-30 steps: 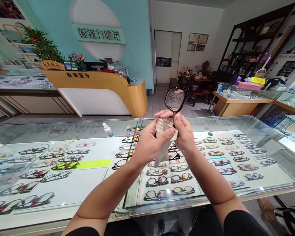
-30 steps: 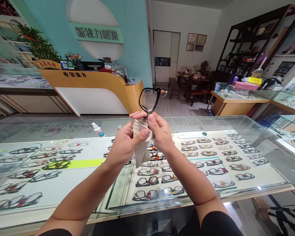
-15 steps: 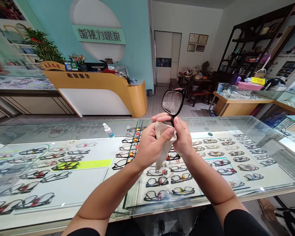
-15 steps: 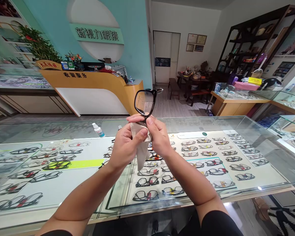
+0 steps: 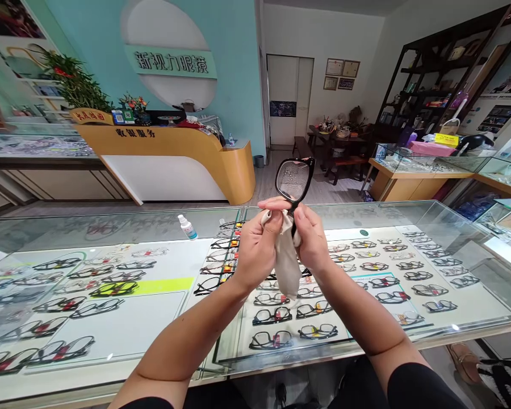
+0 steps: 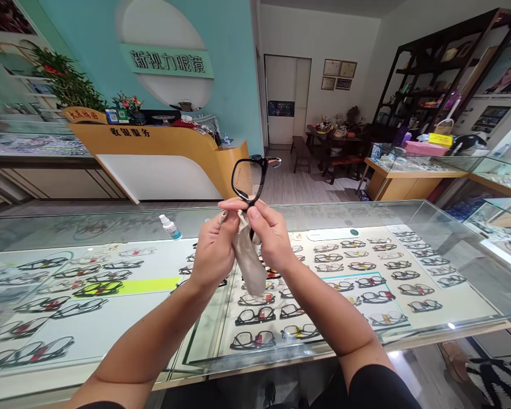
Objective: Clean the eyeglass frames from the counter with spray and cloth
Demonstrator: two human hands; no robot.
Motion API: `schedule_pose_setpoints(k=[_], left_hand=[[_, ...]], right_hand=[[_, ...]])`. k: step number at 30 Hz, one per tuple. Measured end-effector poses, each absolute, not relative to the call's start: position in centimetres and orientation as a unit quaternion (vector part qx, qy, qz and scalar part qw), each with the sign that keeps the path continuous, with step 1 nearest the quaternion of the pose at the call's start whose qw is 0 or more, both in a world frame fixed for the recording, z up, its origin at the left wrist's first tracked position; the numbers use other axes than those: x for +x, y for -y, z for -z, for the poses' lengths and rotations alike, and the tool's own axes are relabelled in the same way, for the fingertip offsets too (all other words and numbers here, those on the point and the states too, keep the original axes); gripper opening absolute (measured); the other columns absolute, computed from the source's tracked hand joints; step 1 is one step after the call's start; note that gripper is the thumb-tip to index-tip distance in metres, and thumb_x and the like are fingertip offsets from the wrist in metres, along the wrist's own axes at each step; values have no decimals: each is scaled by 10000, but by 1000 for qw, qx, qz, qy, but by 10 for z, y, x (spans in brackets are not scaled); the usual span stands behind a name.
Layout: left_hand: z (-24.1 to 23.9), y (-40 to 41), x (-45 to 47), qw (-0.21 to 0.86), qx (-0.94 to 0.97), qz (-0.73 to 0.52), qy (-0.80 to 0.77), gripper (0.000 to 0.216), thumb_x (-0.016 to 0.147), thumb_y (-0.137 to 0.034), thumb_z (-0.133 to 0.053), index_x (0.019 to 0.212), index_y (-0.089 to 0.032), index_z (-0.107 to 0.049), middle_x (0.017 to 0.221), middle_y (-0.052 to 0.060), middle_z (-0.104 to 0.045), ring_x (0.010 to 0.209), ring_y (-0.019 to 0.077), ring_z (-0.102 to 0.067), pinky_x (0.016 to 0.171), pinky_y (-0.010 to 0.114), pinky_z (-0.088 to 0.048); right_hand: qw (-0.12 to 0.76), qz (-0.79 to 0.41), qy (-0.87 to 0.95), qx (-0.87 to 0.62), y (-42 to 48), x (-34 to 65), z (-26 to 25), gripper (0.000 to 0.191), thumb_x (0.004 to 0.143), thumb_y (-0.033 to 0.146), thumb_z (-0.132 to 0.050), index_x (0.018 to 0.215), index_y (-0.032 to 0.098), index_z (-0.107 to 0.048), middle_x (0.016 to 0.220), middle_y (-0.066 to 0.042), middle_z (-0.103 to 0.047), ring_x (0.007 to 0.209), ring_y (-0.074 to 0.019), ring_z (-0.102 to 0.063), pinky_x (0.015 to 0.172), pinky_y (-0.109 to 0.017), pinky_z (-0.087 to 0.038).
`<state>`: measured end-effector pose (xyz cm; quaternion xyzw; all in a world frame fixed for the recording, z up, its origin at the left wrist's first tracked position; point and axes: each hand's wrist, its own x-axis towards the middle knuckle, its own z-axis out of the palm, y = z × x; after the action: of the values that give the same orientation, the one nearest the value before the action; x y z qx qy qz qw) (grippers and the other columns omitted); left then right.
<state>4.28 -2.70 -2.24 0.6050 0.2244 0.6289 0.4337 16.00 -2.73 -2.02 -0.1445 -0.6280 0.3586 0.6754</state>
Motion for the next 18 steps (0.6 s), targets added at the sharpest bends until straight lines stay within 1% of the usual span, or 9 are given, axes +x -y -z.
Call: schedule_pose_setpoints(k=[3, 5, 8, 11, 14, 18], left_hand=[[21, 17, 37, 486, 616, -580, -219, 530, 1001, -683, -721, 849, -175, -715, 726, 2, -546, 651, 128, -431, 607, 276, -370], [18, 12, 32, 524, 621, -544, -210, 523, 985, -661, -755, 819, -171, -681, 724, -2, -533, 654, 127, -422, 618, 275, -370], [14, 8, 27, 551, 637, -502, -194, 466, 966, -621, -796, 904, -165, -717, 816, 25, -614, 730, 148, -493, 689, 279, -426], [12, 10, 26, 548, 659, -480, -187, 454, 955, -604, -814, 995, -157, -744, 886, 49, -662, 783, 166, -548, 735, 283, -463], [11, 16, 29, 534, 664, -485, -197, 433, 932, -556, -854, 1064, -159, -741, 876, 41, -664, 764, 163, -560, 709, 275, -469], [13, 22, 35, 502, 655, -521, -218, 456, 875, -512, -916, 1120, -169, -745, 884, 34, -682, 747, 158, -574, 687, 269, -478]], right_hand=[[690, -386, 594, -149, 21, 164, 20, 417, 1082, 581, -595, 1039, 287, -888, 1180, -64, -850, 1320, -295, -715, 1213, -457, -518], [694, -409, 572, -155, 18, 167, 20, 393, 1070, 567, -618, 1023, 288, -891, 1148, -55, -858, 1255, -280, -740, 1176, -433, -541], [697, -442, 535, -179, 16, 170, 20, 370, 1033, 573, -664, 996, 278, -885, 1110, -51, -862, 1126, -262, -771, 1087, -411, -586], [707, -460, 500, -198, 16, 172, 19, 354, 993, 575, -711, 969, 260, -870, 1073, -52, -862, 1031, -253, -782, 1023, -402, -612], [708, -482, 480, -192, 18, 172, 18, 333, 983, 568, -740, 964, 259, -864, 1067, -42, -858, 1020, -238, -779, 1015, -380, -617], [693, -511, 480, -167, 20, 169, 17, 330, 1007, 572, -726, 971, 273, -861, 1097, -34, -853, 1054, -231, -777, 1046, -378, -611]])
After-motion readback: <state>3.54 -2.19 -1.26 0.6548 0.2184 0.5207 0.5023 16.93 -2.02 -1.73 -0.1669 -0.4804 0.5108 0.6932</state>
